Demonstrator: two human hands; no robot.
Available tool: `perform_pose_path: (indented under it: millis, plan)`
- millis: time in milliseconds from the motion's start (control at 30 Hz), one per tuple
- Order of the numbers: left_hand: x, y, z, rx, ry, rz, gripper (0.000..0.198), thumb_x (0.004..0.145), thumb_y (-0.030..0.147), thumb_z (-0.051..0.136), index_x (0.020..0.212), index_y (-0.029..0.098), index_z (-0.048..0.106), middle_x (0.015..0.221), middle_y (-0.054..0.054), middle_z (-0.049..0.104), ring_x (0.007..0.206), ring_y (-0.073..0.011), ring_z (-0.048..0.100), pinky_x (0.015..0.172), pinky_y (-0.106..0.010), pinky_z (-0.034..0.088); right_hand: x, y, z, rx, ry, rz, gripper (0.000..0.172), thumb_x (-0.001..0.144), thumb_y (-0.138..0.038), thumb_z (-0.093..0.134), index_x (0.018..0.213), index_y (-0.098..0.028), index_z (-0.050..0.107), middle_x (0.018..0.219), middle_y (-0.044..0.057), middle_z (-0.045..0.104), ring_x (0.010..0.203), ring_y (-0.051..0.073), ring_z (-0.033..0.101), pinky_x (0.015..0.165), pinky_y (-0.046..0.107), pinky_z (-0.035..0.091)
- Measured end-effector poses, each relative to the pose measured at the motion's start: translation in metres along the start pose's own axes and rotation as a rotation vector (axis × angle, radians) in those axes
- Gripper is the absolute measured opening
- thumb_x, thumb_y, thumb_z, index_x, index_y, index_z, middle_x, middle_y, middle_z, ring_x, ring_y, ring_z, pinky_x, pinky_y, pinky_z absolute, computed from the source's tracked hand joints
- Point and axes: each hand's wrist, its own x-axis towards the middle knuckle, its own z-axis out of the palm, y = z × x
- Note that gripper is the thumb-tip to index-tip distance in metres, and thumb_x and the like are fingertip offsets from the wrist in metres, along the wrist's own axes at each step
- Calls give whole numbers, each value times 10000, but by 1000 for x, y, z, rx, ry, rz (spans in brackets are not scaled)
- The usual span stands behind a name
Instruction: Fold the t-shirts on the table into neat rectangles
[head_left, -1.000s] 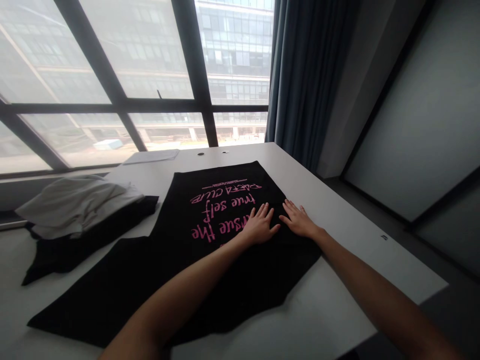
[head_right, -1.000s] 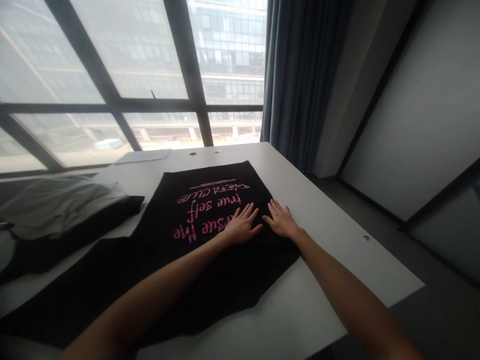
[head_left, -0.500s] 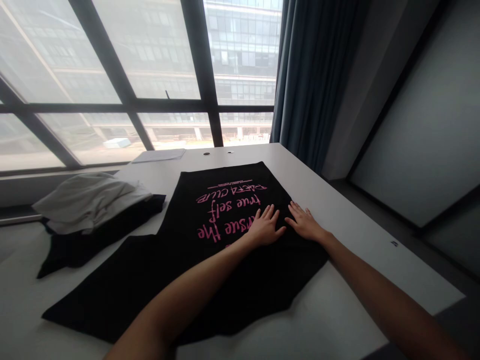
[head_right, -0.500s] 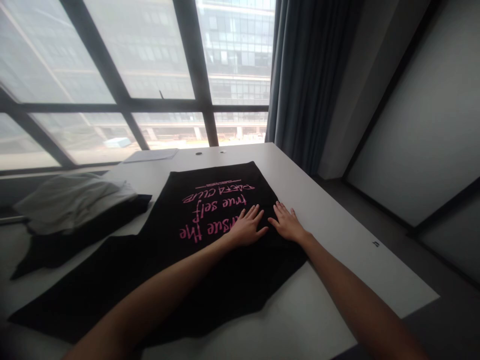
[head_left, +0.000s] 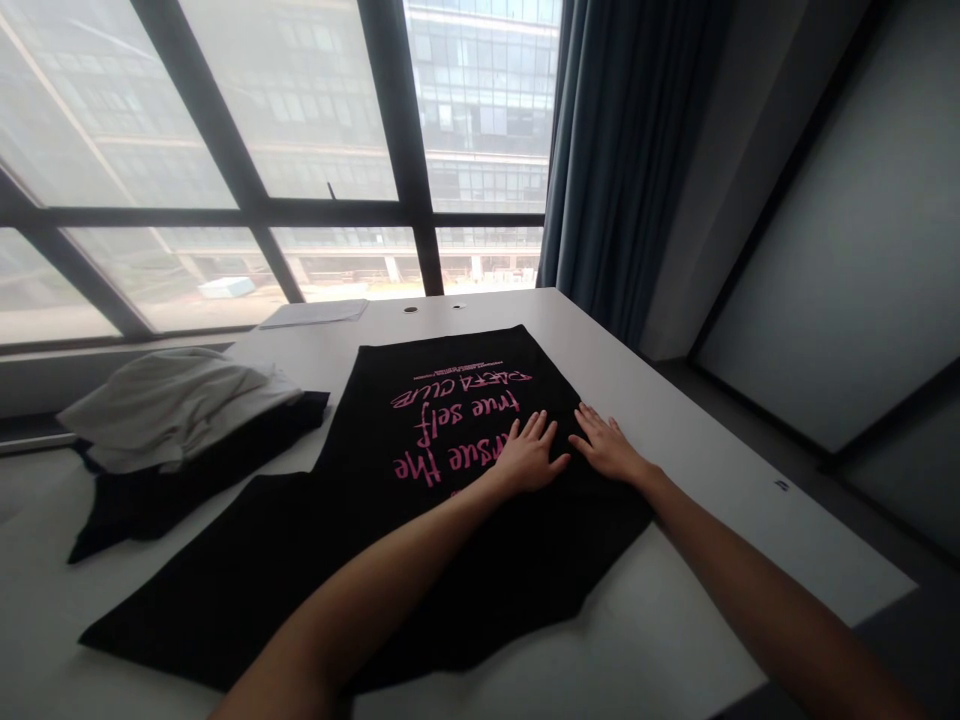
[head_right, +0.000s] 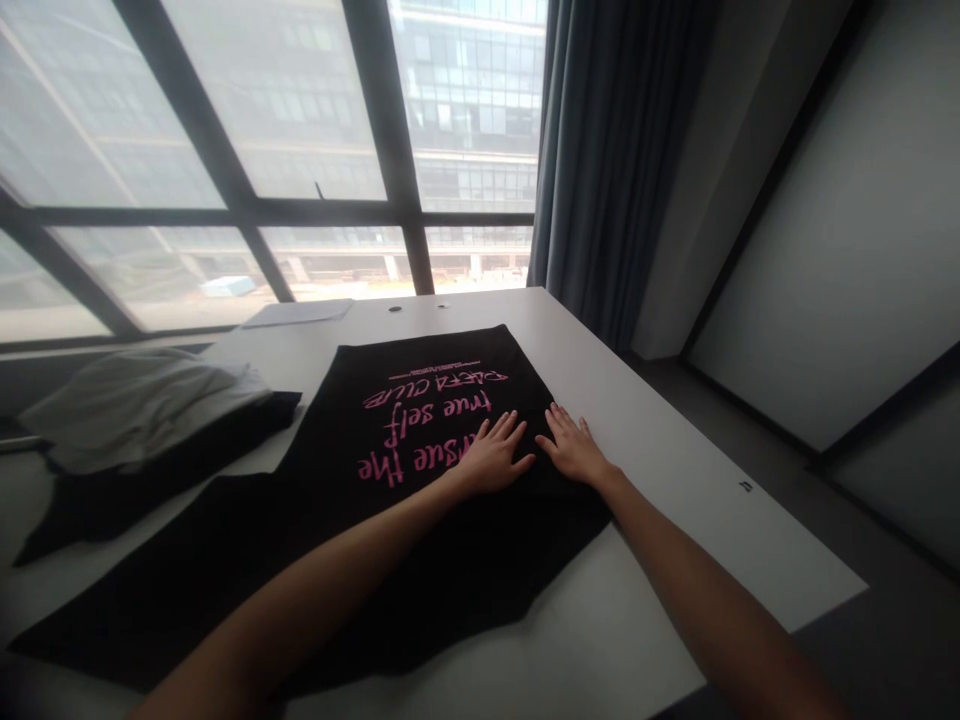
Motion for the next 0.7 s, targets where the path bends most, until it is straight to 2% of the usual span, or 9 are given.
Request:
perform_pose_path:
  millis: [500, 600, 700]
  plan:
    - [-1, 0, 0, -16, 1, -2, 788, 968, 653, 341, 1562, 135, 308, 1654, -167, 192, 1538, -306, 133, 1222, -549, 133, 1, -1, 0, -10, -16, -3, 696, 1017, -558, 257, 1591, -166, 245, 1672, 103, 118, 1542, 245, 116, 1214, 570, 127]
    - [-1, 0, -1, -19, -1, -9, 784, 969, 654, 338, 1560, 139, 313, 1656, -163, 189, 1540, -300, 127, 1224, -545, 129, 1, 6, -2, -32, -14, 12, 695, 1023, -570, 219, 1589, -167, 253, 1667, 102, 149, 1540, 247, 131, 1212, 585, 114]
    - [-2, 1, -2, -25, -9, -16, 783, 968, 650, 338, 1559, 137, 315, 1655, -166, 185, 1540, -298, 129, 1226, -540, 124, 0, 25, -11, -68, 41, 127, 677, 1037, -542, 160, 1577, -154, 287, 1646, 121, 232, 1530, 259, 178, 1203, 621, 77]
